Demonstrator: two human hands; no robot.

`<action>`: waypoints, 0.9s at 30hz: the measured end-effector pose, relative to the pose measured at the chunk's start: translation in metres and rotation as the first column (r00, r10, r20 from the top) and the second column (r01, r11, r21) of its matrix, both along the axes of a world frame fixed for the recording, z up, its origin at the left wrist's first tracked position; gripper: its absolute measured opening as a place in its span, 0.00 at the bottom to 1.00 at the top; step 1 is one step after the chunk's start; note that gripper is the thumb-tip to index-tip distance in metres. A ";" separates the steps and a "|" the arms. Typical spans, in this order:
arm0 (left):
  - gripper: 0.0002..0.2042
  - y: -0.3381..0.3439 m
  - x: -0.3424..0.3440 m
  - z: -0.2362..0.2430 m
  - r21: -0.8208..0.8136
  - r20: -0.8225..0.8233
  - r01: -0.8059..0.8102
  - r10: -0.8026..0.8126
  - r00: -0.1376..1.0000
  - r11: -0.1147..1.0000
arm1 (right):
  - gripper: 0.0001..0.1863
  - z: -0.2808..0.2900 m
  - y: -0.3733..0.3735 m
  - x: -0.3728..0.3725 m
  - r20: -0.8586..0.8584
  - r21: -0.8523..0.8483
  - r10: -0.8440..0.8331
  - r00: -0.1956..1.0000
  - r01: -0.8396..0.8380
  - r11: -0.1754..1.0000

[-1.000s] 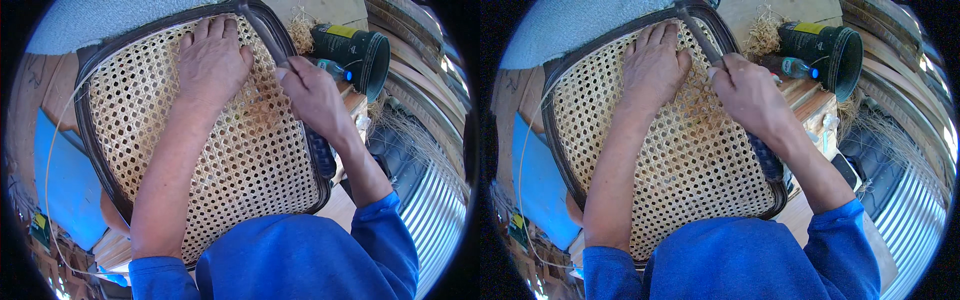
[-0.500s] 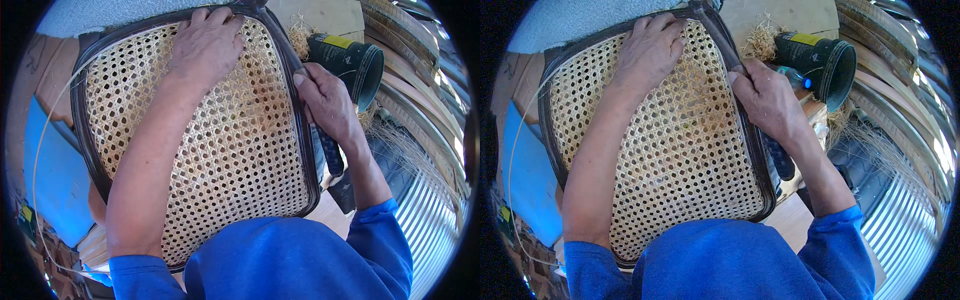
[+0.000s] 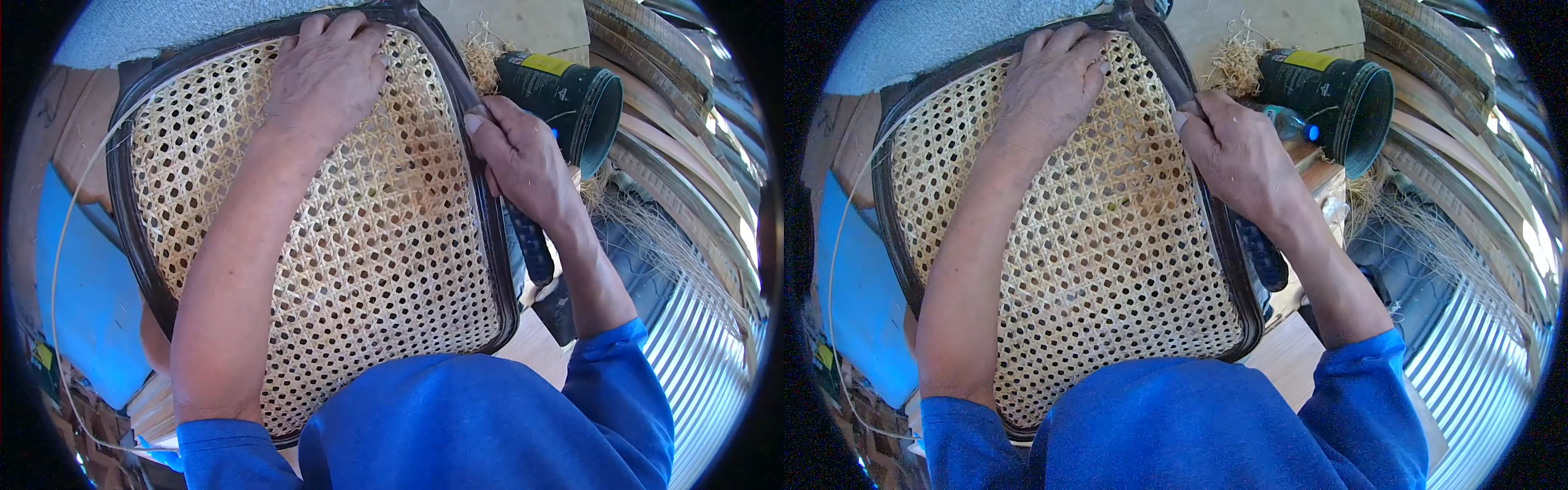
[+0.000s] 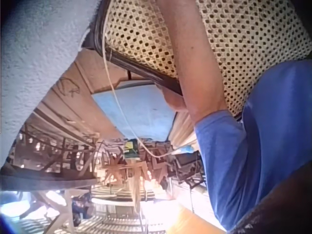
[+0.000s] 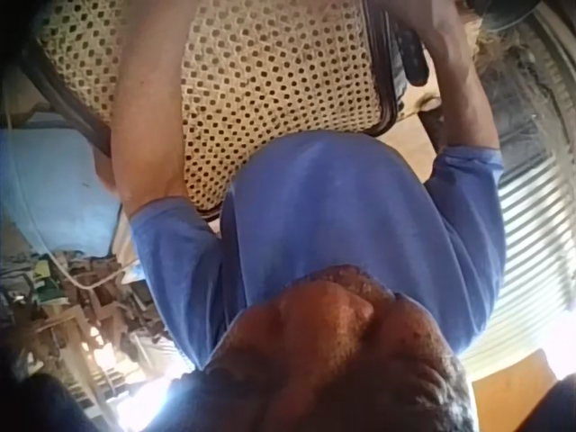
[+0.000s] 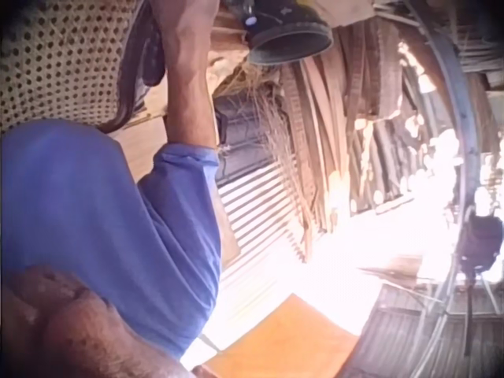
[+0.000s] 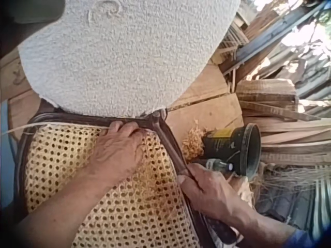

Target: Repairing a woven cane chair seat using a hammer and spline.

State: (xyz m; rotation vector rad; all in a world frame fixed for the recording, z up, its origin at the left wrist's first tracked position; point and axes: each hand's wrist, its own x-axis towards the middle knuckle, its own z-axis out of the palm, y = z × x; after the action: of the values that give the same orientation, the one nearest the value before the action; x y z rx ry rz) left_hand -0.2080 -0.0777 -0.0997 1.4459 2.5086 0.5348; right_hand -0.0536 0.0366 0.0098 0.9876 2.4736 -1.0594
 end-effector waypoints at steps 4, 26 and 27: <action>0.18 -0.004 -0.004 -0.016 0.068 -0.008 0.001 -0.001 1.000 0.998 | 0.14 0.004 -0.005 -0.004 -0.041 0.005 -0.035 0.999 0.035 0.999; 0.18 -0.001 0.000 -0.001 -0.010 0.016 -0.029 0.029 0.999 1.000 | 0.14 -0.003 -0.011 -0.009 -0.066 0.059 0.001 0.998 0.003 0.998; 0.18 -0.001 -0.001 -0.001 -0.014 0.016 -0.014 0.015 1.000 1.000 | 0.14 -0.004 -0.009 -0.008 -0.065 0.060 -0.002 0.998 0.006 0.998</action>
State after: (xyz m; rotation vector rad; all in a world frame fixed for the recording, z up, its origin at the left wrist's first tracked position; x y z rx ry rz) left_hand -0.2085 -0.0789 -0.1010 1.4139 2.5072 0.5290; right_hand -0.0619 0.0279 0.0059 0.9916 2.5712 -1.0398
